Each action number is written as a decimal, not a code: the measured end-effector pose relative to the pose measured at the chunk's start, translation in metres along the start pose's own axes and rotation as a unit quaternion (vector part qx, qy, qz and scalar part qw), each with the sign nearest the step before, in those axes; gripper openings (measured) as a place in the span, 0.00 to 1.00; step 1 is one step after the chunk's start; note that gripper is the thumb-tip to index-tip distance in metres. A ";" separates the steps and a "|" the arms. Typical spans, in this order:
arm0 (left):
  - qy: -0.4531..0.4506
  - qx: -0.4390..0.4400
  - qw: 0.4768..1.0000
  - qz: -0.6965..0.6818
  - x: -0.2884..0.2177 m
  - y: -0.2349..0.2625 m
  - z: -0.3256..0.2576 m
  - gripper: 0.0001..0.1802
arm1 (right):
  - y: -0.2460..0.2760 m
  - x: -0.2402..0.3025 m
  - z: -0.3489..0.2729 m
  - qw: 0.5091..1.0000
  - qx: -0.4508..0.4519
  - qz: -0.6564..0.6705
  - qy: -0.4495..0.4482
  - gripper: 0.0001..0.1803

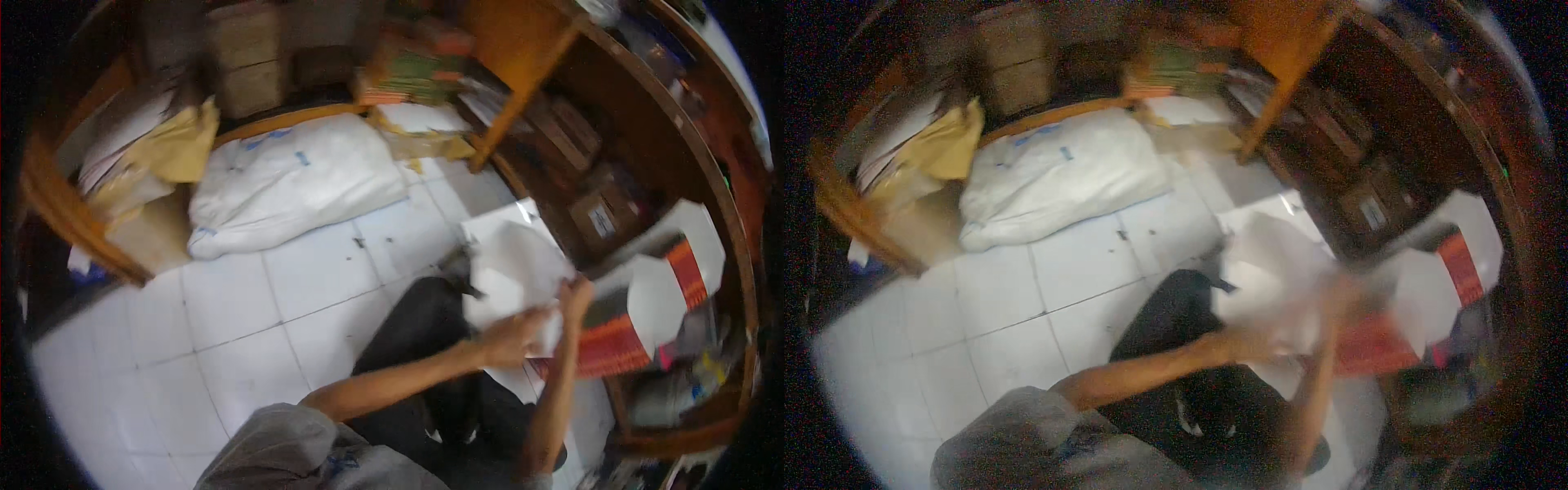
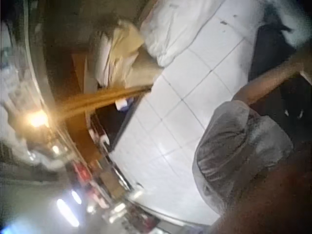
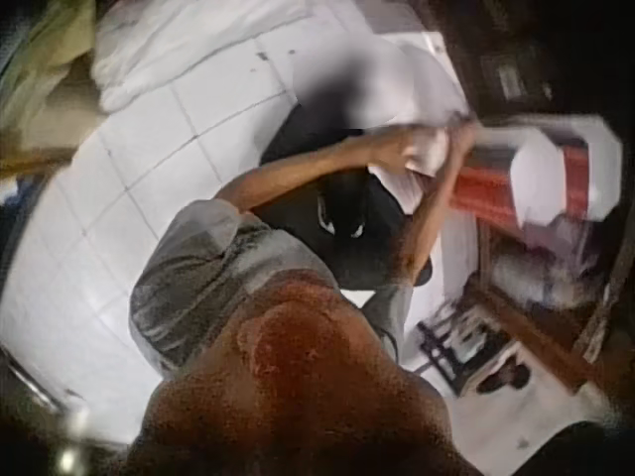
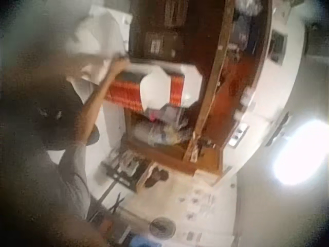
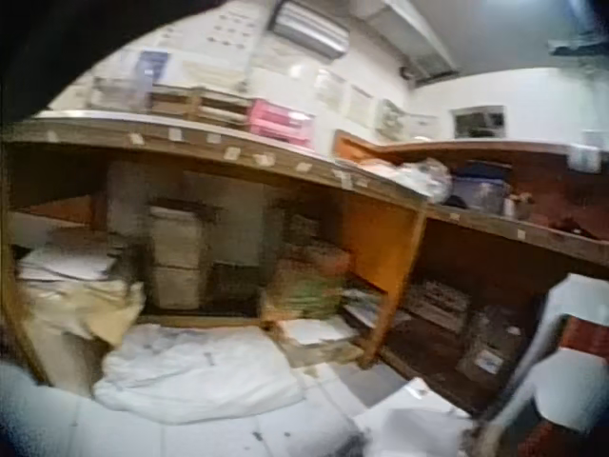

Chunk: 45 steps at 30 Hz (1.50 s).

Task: The person folds and assembles cardboard food containers by hand, stacks them, and then moves to a counter to arrange and close several containers containing food.

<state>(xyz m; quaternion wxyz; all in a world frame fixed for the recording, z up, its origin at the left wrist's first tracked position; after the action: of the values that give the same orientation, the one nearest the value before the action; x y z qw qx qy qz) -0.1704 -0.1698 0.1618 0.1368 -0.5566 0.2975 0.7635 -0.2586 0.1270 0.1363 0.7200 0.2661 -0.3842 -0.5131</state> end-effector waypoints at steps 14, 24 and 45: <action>0.817 -0.096 0.552 0.133 0.164 0.060 -0.760 1.02 | -0.022 0.422 0.227 0.947 0.117 0.023 0.300 0.06; 0.755 -0.181 0.604 0.180 0.203 -0.010 -0.799 0.99 | -0.377 0.663 0.074 0.771 0.304 -0.061 0.557 0.46; 0.844 -0.216 0.483 0.083 0.119 0.076 -0.693 0.83 | -0.477 0.665 0.014 0.609 0.423 -0.468 0.480 0.72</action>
<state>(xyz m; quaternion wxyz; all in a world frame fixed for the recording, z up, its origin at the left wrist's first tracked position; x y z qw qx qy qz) 0.2802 -0.6644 -0.0668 -0.3687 -0.9185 0.1407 -0.0256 -0.4063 -0.6585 -0.0408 0.2698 0.8932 0.0192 -0.3593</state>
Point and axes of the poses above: each hand's wrist, its own z-axis towards the middle knuckle, its own y-axis out of the back of the hand, x = y × z, the point moved 1 cm from there along z, towards the middle knuckle, and after that the axes turned 13 degrees about y, right-handed, at the moved point
